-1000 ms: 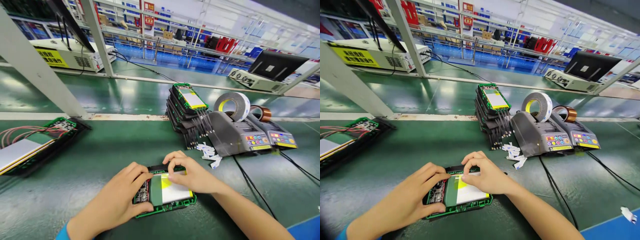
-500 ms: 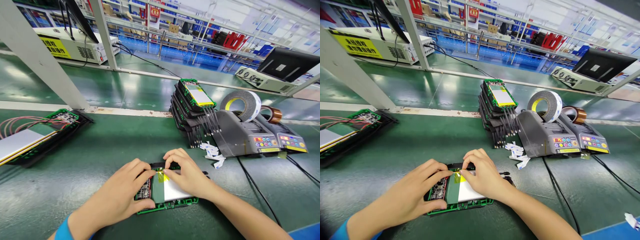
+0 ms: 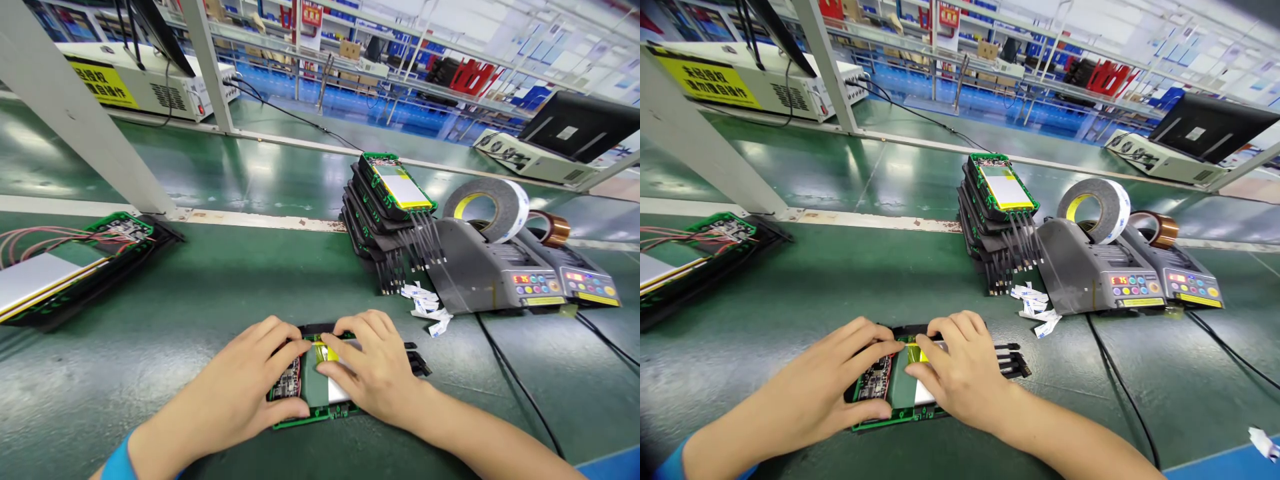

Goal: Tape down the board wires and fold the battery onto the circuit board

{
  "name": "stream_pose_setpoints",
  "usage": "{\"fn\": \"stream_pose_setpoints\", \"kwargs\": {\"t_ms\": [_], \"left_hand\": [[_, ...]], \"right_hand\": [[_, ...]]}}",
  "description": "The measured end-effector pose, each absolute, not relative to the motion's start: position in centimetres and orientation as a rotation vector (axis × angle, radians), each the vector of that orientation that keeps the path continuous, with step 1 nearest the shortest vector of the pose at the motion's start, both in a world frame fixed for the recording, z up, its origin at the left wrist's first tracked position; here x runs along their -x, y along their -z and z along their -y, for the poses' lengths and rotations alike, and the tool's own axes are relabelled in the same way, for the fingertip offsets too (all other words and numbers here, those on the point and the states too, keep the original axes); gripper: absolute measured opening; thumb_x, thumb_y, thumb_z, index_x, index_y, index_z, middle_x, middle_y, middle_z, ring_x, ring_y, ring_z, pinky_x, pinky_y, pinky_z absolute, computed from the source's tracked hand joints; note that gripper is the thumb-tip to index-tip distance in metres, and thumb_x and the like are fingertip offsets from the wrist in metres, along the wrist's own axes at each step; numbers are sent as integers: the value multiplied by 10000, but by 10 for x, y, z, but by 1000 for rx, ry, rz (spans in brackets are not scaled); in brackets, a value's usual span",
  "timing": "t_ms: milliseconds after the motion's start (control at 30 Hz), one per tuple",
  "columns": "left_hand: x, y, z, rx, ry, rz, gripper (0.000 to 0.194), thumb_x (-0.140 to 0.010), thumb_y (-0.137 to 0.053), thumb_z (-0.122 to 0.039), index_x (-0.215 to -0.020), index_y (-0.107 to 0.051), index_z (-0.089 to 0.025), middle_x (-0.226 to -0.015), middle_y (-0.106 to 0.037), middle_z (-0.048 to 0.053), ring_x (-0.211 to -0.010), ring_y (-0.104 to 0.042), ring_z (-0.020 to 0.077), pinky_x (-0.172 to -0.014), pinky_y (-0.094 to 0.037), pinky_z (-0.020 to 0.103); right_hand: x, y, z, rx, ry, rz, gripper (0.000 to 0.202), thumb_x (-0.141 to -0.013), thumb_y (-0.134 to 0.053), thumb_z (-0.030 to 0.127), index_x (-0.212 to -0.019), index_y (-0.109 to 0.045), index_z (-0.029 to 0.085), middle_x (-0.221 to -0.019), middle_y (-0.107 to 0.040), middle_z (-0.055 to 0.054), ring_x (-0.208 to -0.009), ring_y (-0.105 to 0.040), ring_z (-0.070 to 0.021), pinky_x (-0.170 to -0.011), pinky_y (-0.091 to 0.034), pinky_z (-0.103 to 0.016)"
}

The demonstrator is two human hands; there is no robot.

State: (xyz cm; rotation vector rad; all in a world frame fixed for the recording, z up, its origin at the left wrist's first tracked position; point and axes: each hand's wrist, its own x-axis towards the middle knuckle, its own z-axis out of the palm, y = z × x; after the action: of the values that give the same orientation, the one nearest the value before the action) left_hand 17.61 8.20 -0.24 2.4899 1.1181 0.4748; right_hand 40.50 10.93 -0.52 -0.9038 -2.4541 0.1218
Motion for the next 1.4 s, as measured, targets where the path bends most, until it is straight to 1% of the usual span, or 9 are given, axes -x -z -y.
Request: {"fn": "stream_pose_setpoints", "kwargs": {"t_ms": [367,567,667,767,833,900,1000,1167,1400], "left_hand": [[-177,5,-83,-2503,-475,-1128,510,-808,-650,-508,-1182,-486,-203,-1056,-551,55,-922,-501,209,-769,-477,367],[-177,6,-83,-2513,-465,-1150,508,-811,-650,-500,-1187,-483,-201,-1087,-545,58,-968,-490,215,-810,-457,365],[-180,4,-81,-2559,-463,-1177,643,-789,-627,-591,-1258,-456,-187,-1096,-544,71,-971,-494,231,-836,-446,397],[-184,1,-79,-2586,-385,-1200,775,-777,-579,-672,-1382,-373,-233,-1072,-529,69,-922,-489,228,-803,-448,404],[-186,1,-78,-2587,-348,-1219,744,-802,-587,-623,-1409,-348,-267,-1066,-515,65,-906,-476,220,-792,-444,399],[-187,1,-78,-2588,-356,-1227,707,-820,-598,-571,-1406,-356,-258,-1074,-503,70,-925,-461,227,-809,-435,413],[-186,3,-77,-2579,-392,-1228,674,-823,-602,-560,-1378,-387,-244,-1075,-493,71,-941,-446,230,-811,-432,413],[-185,2,-77,-2570,-377,-1207,581,-836,-621,-489,-1334,-423,-262,-1067,-493,51,-942,-441,217,-809,-437,394],[-189,2,-69,-2574,-417,-1301,558,-873,-559,-485,-1338,-408,-215,-1134,-473,70,-1009,-427,225,-867,-438,405]], "right_hand": [[-405,10,-110,819,-203,2407,175,-906,-590,268,-966,-649,115,-874,-615,-80,-798,-490,-178,-679,-401,-342],[-404,8,-112,935,-311,2478,228,-912,-549,326,-942,-625,113,-939,-582,-105,-833,-464,-214,-719,-399,-383],[-403,6,-112,973,-332,2496,226,-899,-533,314,-939,-607,105,-955,-572,-118,-860,-460,-235,-741,-396,-404],[-402,7,-113,1008,-384,2460,203,-872,-540,301,-908,-589,107,-955,-564,-122,-873,-465,-242,-760,-397,-411],[-403,8,-112,1016,-391,2418,194,-857,-567,305,-903,-581,118,-983,-566,-119,-888,-476,-240,-770,-393,-406],[-405,9,-111,997,-355,2374,205,-845,-604,319,-906,-576,126,-1003,-576,-110,-896,-490,-232,-771,-386,-397],[-408,10,-108,953,-262,2355,206,-838,-637,324,-897,-581,135,-1003,-596,-89,-874,-506,-215,-747,-368,-380],[-408,10,-107,951,-166,2356,173,-831,-645,307,-890,-612,148,-965,-607,-67,-830,-501,-200,-715,-345,-363],[-407,8,-108,967,-158,2417,185,-862,-598,317,-900,-614,136,-966,-611,-71,-819,-499,-205,-721,-336,-376]]}}
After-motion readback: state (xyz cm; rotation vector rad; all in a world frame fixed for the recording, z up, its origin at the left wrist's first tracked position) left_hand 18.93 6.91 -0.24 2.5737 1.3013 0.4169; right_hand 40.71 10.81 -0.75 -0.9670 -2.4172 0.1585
